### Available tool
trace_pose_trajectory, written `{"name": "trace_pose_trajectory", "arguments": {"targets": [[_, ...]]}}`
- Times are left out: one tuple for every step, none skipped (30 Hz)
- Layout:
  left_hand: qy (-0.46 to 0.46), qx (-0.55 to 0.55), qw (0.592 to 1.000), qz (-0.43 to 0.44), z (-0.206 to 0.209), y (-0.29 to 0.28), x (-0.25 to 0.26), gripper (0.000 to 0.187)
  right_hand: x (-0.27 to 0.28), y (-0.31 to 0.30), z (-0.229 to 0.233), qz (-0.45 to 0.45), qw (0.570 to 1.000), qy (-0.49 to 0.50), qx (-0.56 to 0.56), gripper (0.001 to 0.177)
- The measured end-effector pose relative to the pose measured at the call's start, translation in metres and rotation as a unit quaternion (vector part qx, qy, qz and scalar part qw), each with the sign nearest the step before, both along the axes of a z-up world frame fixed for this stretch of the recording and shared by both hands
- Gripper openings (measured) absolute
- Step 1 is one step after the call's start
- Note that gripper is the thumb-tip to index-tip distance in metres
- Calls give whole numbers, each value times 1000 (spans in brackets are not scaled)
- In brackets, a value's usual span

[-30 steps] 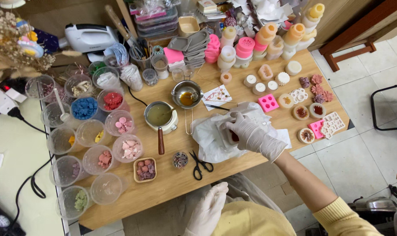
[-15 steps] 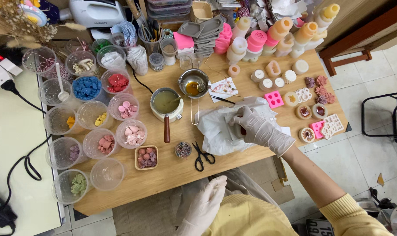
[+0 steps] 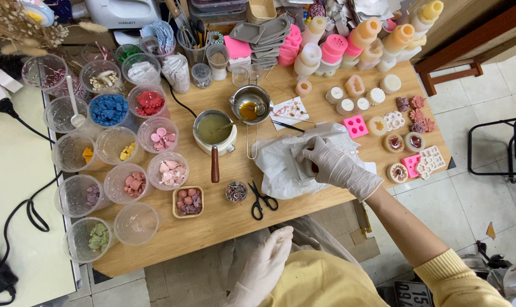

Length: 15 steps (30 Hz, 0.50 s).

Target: The person wears gloves and uses a spoon to scoop melted wax from a small pot into silicone molds on a workshop table, then removes a shaped wax piece from another mold.

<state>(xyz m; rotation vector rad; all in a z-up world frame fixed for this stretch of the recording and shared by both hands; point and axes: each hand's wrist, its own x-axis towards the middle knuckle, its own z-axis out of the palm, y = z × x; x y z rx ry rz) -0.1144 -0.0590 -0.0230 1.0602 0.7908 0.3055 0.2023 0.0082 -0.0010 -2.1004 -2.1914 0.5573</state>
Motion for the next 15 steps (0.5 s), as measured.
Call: {"name": "trace_pose_trajectory", "arguments": {"targets": [[8, 7, 1000, -2, 0, 0, 0, 36, 0, 0, 0, -1, 1000, 9, 3, 42], [17, 13, 1000, -5, 0, 0, 1, 36, 1, -1, -1, -2, 1000, 10, 3, 42], [17, 13, 1000, -6, 0, -1, 1, 36, 1, -1, -1, 0, 1000, 18, 10, 43], [20, 17, 1000, -5, -1, -1, 1, 36, 1, -1, -2, 1, 1000, 26, 17, 44], [22, 20, 1000, -3, -2, -1, 1, 35, 2, -1, -1, 0, 999, 26, 18, 44], [23, 20, 1000, -4, -3, -2, 2, 35, 2, -2, -1, -3, 999, 38, 24, 43], [3, 8, 1000, 2, -5, -1, 3, 35, 2, -3, -1, -6, 998, 50, 30, 42], [-15, -5, 1000, 8, -6, -2, 4, 34, 2, -3, -1, -7, 998, 51, 30, 42], [-14, -5, 1000, 7, -7, -2, 3, 34, 2, -3, -1, -5, 998, 58, 33, 44], [-22, 19, 1000, 8, -8, -2, 2, 34, 3, -3, -1, -4, 997, 65, 37, 45], [-30, 42, 999, 9, -8, -3, 1, 33, 3, -3, -1, -5, 997, 66, 37, 45], [-29, 42, 999, 7, -9, -3, 2, 33, 4, -3, -2, -2, 997, 64, 45, 45], [-25, 52, 998, 4, -9, -3, 3, 33, 4, -3, -2, 1, 997, 62, 54, 44], [-21, 62, 998, 1, -9, -3, 4, 33, 5, -3, -2, 0, 997, 63, 54, 44], [-21, 62, 998, 0, -9, -3, 4, 33, 6, -3, -1, 3, 996, 69, 60, 44]]}}
